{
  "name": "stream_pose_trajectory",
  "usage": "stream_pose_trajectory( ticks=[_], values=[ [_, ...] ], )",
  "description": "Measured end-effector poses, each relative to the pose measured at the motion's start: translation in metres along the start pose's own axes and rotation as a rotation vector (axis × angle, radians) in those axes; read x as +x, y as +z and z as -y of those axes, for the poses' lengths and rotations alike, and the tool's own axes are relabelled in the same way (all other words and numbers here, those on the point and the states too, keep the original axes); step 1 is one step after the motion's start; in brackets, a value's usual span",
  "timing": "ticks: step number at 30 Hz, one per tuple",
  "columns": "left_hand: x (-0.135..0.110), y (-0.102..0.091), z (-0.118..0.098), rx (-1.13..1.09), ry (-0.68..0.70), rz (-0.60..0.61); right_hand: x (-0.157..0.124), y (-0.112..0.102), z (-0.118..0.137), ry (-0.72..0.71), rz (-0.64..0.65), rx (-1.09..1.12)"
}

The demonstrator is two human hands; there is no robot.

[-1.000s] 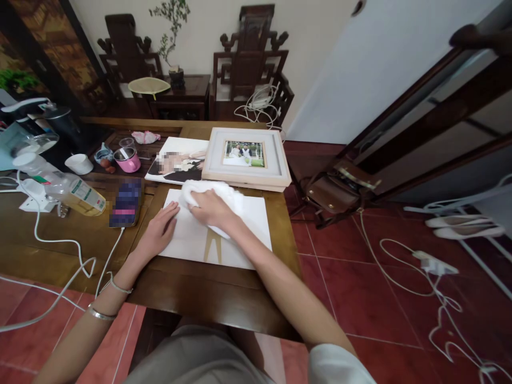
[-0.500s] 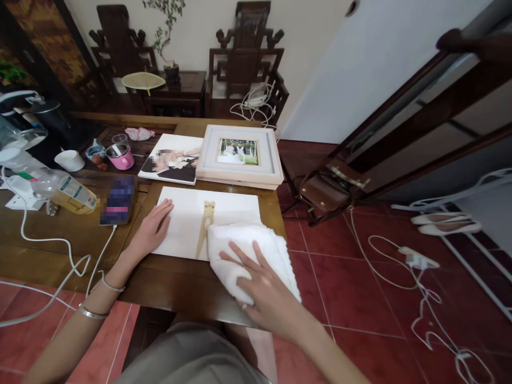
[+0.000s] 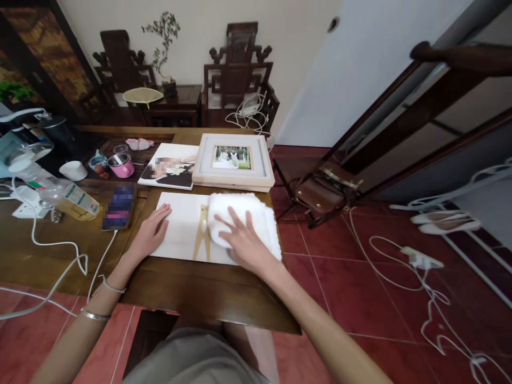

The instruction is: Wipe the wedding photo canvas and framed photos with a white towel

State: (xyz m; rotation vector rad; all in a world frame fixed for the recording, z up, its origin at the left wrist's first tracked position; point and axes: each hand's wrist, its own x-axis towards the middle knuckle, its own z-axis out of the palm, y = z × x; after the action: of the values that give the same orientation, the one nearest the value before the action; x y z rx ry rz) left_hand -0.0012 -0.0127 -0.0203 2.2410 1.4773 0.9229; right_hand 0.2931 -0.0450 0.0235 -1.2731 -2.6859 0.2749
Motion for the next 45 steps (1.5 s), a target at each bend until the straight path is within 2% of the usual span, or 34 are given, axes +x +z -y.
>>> stream_pose_trajectory(
  ticks=[5, 8, 11, 14, 16, 18, 21, 25, 28, 30, 32, 34, 36, 38, 40, 42, 45],
  values=[
    [-0.001, 0.003, 0.002, 0.006, 0.004, -0.007, -0.068, -0.014, 0.037, -0.093, 0.107, 0.093],
    [-0.002, 0.003, 0.001, 0.004, 0.013, -0.008, -0.076, -0.021, 0.032, -0.093, 0.151, 0.141],
    [-0.001, 0.001, 0.0, 0.002, 0.013, -0.004, -0.046, -0.017, 0.008, -0.018, 0.101, 0.145],
    [-0.001, 0.0, -0.001, 0.002, 0.01, 0.007, 0.007, -0.004, -0.009, 0.146, 0.016, 0.148],
    [0.0, -0.001, 0.0, 0.0, 0.006, 0.016, 0.041, 0.002, -0.004, 0.228, -0.028, 0.163],
    [0.0, -0.001, 0.0, -0.003, 0.0, 0.02, 0.063, 0.006, 0.014, 0.225, -0.043, 0.169],
    [-0.001, -0.001, 0.001, -0.01, -0.008, 0.02, 0.062, 0.007, 0.05, 0.073, 0.008, 0.152],
    [-0.002, 0.0, -0.001, -0.023, 0.002, 0.017, 0.013, 0.003, 0.08, -0.161, 0.144, 0.209],
    [-0.003, 0.0, -0.003, -0.022, 0.006, 0.016, -0.02, -0.003, 0.072, -0.222, 0.202, 0.28],
    [-0.003, 0.0, -0.005, -0.024, 0.002, 0.018, -0.025, -0.005, 0.054, -0.177, 0.173, 0.279],
    [-0.003, 0.001, -0.005, -0.026, 0.001, 0.02, -0.016, -0.006, 0.032, -0.077, 0.113, 0.244],
    [-0.003, 0.001, -0.006, -0.031, -0.002, 0.02, 0.006, -0.006, 0.017, 0.041, 0.069, 0.203],
    [-0.002, 0.001, -0.007, -0.049, -0.021, 0.013, 0.036, -0.006, 0.014, 0.133, 0.062, 0.168],
    [-0.001, -0.001, -0.008, -0.083, -0.067, -0.013, 0.067, -0.004, 0.024, 0.165, 0.069, 0.125],
    [-0.001, -0.004, -0.011, -0.125, -0.134, -0.07, 0.091, 0.0, 0.043, 0.138, 0.074, 0.068],
    [-0.001, -0.008, -0.013, -0.174, -0.196, -0.142, 0.103, 0.006, 0.065, 0.046, 0.095, 0.034],
    [-0.001, -0.013, -0.017, -0.229, -0.24, -0.206, 0.09, 0.009, 0.09, -0.153, 0.166, 0.069]
  ],
)
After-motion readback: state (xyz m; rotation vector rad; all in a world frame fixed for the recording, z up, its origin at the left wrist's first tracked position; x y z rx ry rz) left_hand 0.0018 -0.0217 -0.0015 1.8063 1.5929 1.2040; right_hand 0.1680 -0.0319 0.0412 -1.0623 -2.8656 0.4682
